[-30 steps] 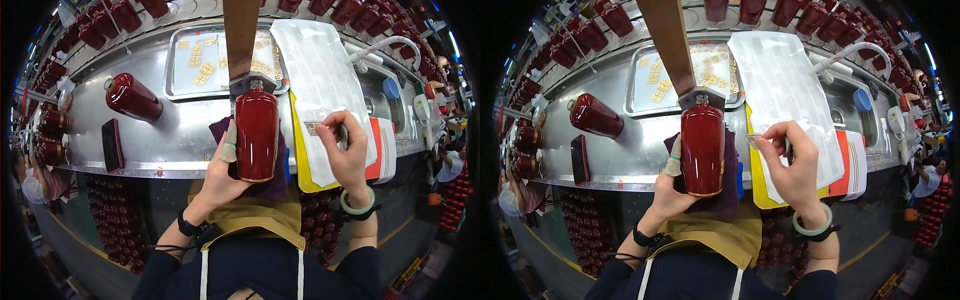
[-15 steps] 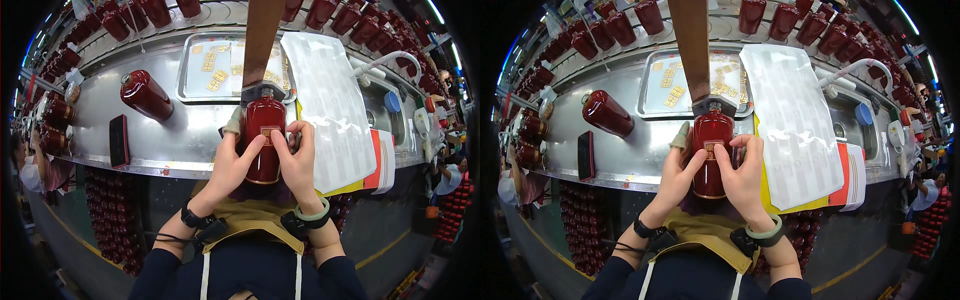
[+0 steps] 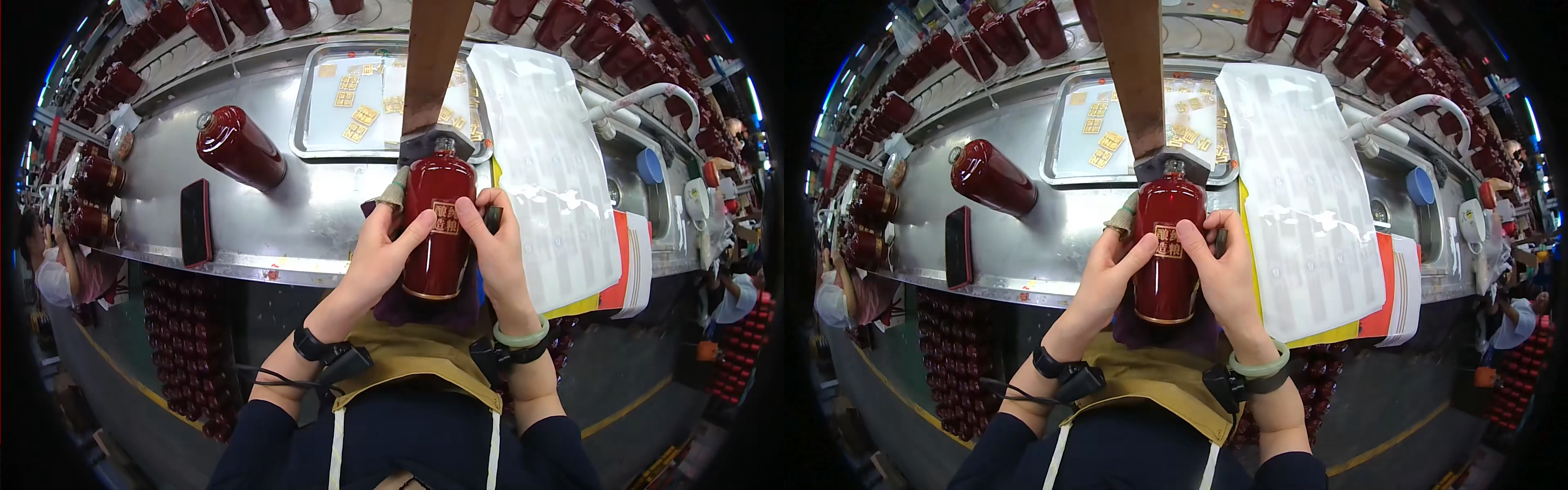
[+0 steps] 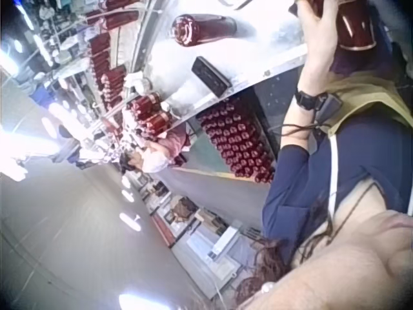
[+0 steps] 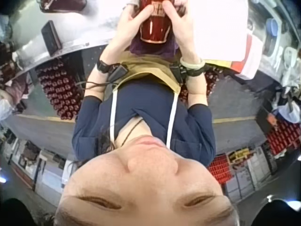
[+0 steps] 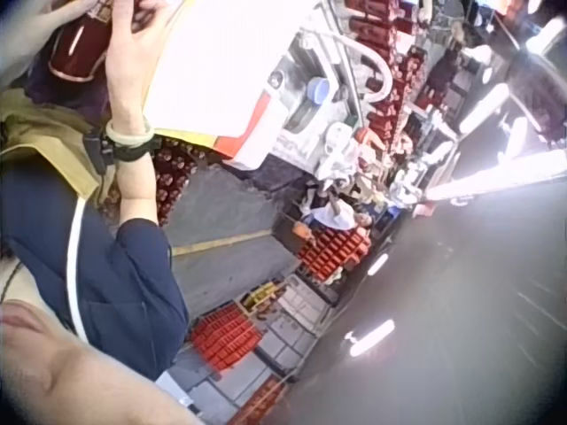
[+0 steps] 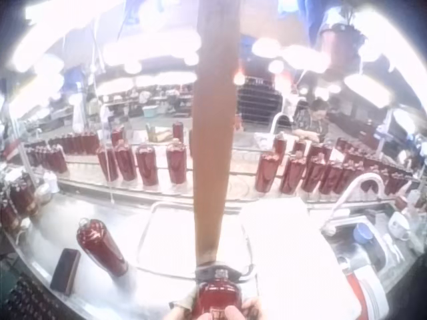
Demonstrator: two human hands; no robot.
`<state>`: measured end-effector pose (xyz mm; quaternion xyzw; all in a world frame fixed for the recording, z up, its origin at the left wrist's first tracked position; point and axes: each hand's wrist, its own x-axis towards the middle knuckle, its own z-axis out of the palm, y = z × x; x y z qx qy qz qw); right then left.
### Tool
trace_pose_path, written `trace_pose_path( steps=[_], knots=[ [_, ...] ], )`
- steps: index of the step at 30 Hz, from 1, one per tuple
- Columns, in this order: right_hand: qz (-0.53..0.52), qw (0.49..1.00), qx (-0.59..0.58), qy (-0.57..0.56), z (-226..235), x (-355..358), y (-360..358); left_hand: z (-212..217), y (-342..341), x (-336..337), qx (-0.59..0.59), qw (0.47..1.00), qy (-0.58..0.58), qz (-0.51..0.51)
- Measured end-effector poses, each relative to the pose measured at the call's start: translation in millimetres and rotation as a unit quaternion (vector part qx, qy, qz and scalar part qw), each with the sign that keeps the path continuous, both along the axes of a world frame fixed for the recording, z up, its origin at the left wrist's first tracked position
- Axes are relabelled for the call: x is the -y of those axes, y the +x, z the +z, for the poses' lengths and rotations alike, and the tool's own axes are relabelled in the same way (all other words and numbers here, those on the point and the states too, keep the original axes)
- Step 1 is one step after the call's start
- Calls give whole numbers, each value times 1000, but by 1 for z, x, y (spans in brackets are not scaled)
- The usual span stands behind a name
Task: Applying decorative foil and alignment labels to red liquor bottles on a production line.
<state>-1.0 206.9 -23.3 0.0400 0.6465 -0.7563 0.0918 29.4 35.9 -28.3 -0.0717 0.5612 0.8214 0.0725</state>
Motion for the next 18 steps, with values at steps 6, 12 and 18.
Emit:
trace_pose_path(
  steps=[6, 12, 18],
  knots=[
    [18, 1000, -8, -1, -1, -2, -1, 0, 0, -1, 2, 1000, 12, -6],
    [26, 998, 53, -22, 7, -7, -3, -1, -2, 1, 24, 999, 33, 2],
    [15, 999, 41, -30, 3, -3, -1, 0, -2, -3, 11, 1000, 20, 16]
  ],
)
